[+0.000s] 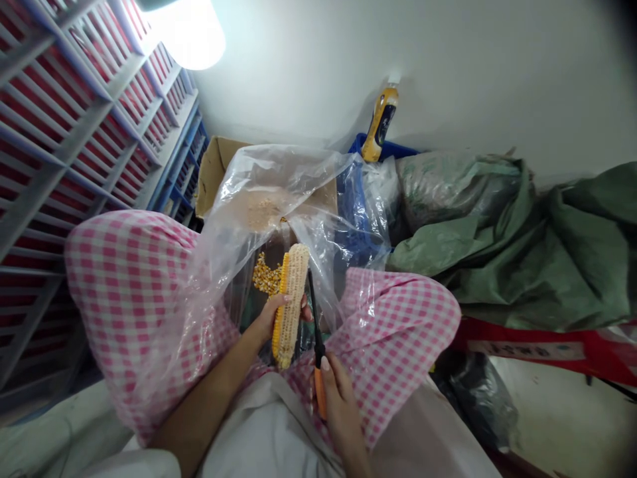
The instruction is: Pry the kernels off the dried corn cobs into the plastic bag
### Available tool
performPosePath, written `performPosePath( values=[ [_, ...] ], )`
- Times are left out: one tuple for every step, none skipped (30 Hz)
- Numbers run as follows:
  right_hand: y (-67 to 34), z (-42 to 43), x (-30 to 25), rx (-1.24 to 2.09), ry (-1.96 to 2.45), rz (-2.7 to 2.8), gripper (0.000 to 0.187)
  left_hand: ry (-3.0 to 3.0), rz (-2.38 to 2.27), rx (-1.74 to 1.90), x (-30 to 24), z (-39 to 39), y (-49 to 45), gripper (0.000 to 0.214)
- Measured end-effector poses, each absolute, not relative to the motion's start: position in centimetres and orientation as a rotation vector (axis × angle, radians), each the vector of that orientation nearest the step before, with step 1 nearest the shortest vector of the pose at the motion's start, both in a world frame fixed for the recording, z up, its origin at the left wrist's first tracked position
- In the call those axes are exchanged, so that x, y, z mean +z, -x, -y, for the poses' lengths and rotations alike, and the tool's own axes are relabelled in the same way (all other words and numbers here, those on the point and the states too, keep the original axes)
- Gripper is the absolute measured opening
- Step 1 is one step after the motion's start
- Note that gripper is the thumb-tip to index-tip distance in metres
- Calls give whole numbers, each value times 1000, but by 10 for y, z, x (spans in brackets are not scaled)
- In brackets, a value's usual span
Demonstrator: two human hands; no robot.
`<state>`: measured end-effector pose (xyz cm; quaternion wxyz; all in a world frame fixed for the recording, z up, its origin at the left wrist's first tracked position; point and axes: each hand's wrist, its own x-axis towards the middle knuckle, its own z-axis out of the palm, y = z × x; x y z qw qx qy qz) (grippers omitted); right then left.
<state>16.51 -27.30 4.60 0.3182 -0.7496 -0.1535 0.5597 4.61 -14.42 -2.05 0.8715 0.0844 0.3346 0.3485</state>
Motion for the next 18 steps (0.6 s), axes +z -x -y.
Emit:
performPosePath(
  values=[
    [-165,274,46,1465,1965,424,81,-147,-727,723,-21,143,-47,20],
    [-164,275,45,1464,1950,454,79,-116,-756,719,-21,141,-47,25],
    [-164,276,45,1473,1930,489,76,-85,-783,717,-21,138,-48,32],
    [-163,277,45,1481,1911,524,73,-54,-802,716,-22,136,-48,41],
    [-163,279,44,1494,1897,555,71,-25,-814,719,-22,133,-48,50],
    [-162,282,44,1508,1892,582,70,4,-819,723,-22,130,-48,60],
    [-162,285,44,1517,1897,610,68,32,-821,726,-21,128,-48,67],
    [-162,289,43,1517,1914,640,65,57,-821,728,-20,125,-48,71],
    [-163,293,42,1511,1935,676,63,77,-822,733,-19,124,-48,72],
    [-163,298,41,1498,1961,715,61,96,-824,744,-18,122,-47,71],
    [-163,303,40,1480,1986,758,59,113,-825,759,-16,121,-47,69],
    [-164,309,39,1454,2010,804,57,129,-824,778,-15,121,-46,66],
    [-164,314,38,1426,2030,850,56,144,-823,795,-15,121,-46,63],
    [-164,320,37,1397,2050,894,56,161,-822,809,-15,120,-45,60],
    [-164,326,36,1369,2068,936,56,175,-822,818,-15,120,-45,57],
    [-164,332,35,1339,2087,969,56,188,-823,826,-16,120,-44,55],
    [-164,337,34,1310,2107,996,57,197,-828,839,-16,120,-44,54],
    [-164,342,33,1285,2125,1019,58,204,-839,861,-18,120,-44,52]
  ],
)
